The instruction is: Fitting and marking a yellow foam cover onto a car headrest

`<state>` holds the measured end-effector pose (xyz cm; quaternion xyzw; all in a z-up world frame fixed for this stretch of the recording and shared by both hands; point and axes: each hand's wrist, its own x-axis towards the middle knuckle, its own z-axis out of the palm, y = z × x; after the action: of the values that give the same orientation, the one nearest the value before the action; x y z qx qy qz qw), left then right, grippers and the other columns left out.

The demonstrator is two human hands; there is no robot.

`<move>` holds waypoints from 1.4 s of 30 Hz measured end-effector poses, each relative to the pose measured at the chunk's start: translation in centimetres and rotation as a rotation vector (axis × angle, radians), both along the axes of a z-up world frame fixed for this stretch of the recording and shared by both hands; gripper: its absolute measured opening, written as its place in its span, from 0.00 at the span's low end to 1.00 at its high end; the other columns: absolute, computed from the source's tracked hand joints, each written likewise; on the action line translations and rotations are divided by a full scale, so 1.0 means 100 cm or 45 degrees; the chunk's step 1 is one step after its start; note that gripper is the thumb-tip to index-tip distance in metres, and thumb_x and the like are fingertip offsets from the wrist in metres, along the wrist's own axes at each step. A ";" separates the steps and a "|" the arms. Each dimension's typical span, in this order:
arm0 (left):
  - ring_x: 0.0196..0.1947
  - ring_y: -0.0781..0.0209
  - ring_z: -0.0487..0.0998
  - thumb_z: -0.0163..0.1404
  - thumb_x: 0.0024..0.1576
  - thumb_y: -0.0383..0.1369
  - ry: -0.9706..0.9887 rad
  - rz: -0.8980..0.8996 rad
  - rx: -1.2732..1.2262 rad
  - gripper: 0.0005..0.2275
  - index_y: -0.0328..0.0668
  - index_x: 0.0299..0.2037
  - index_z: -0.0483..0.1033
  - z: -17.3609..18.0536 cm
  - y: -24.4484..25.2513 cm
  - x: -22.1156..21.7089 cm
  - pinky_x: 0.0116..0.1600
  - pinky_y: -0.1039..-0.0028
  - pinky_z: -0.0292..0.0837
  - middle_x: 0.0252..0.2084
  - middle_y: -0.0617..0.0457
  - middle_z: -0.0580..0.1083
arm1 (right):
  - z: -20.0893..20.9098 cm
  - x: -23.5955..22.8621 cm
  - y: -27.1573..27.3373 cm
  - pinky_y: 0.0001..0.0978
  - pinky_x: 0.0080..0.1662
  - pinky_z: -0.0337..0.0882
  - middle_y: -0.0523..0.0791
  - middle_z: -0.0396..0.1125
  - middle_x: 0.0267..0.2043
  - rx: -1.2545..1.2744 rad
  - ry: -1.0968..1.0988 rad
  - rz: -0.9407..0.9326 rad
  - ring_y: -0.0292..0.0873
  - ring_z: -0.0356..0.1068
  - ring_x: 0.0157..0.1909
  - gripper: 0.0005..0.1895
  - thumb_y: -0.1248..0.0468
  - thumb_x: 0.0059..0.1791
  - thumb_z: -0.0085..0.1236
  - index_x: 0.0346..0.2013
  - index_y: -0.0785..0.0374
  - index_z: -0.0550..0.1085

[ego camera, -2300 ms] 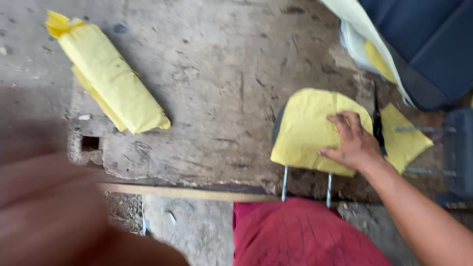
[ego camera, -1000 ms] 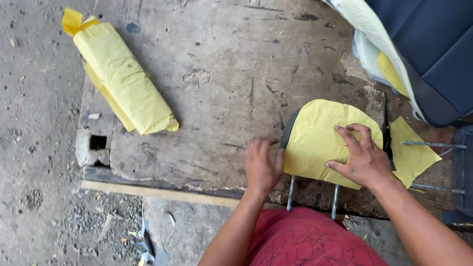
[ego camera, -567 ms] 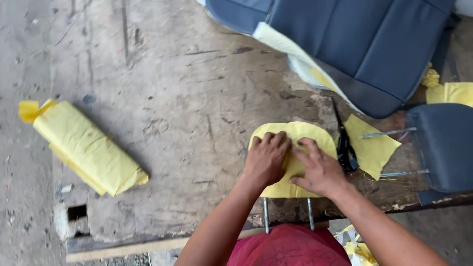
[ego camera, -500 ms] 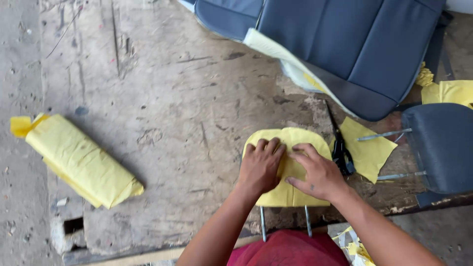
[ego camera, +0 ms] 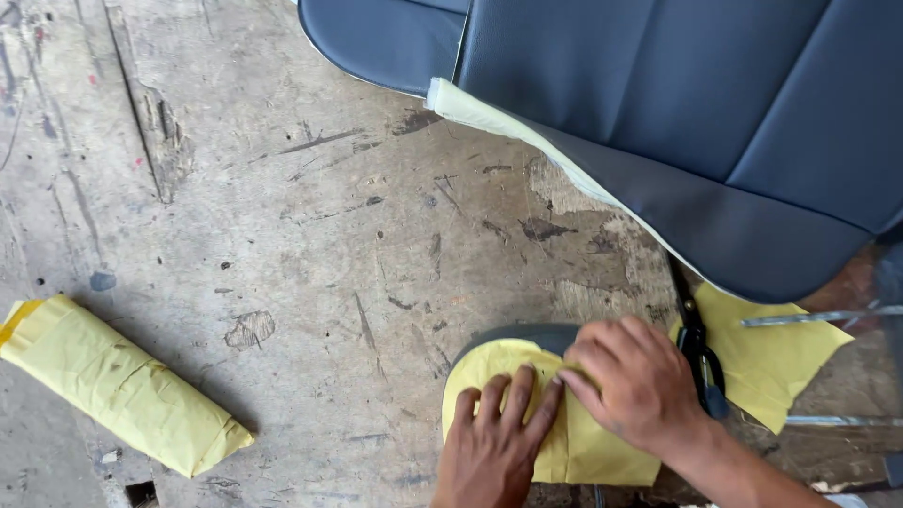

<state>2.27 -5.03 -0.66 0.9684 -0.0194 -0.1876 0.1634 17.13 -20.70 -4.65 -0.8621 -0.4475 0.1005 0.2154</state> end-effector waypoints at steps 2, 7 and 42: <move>0.52 0.49 0.70 0.49 0.58 0.35 -0.248 0.067 0.097 0.22 0.49 0.65 0.71 -0.001 -0.003 0.002 0.49 0.62 0.63 0.61 0.44 0.68 | 0.022 0.005 0.009 0.34 0.39 0.64 0.37 0.69 0.38 0.146 -0.002 0.019 0.39 0.62 0.35 0.07 0.59 0.42 0.67 0.31 0.54 0.77; 0.70 0.43 0.64 0.51 0.60 0.36 -0.202 0.119 -0.017 0.19 0.52 0.63 0.69 -0.016 -0.005 0.000 0.63 0.50 0.58 0.61 0.43 0.69 | 0.001 0.009 0.004 0.33 0.40 0.66 0.40 0.67 0.44 -0.065 0.025 -0.065 0.39 0.63 0.39 0.17 0.51 0.46 0.63 0.45 0.54 0.77; 0.70 0.47 0.58 0.71 0.29 0.49 0.068 -0.083 0.187 0.49 0.60 0.66 0.60 -0.036 0.011 0.016 0.59 0.52 0.62 0.73 0.50 0.56 | -0.018 0.004 -0.123 0.40 0.49 0.71 0.42 0.74 0.44 -0.010 0.373 -0.934 0.47 0.72 0.49 0.22 0.67 0.44 0.57 0.53 0.59 0.71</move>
<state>3.87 -3.95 -4.27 0.9713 -0.0329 -0.2194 0.0863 17.51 -32.98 -6.43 -0.9421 -0.0738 0.1405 0.2954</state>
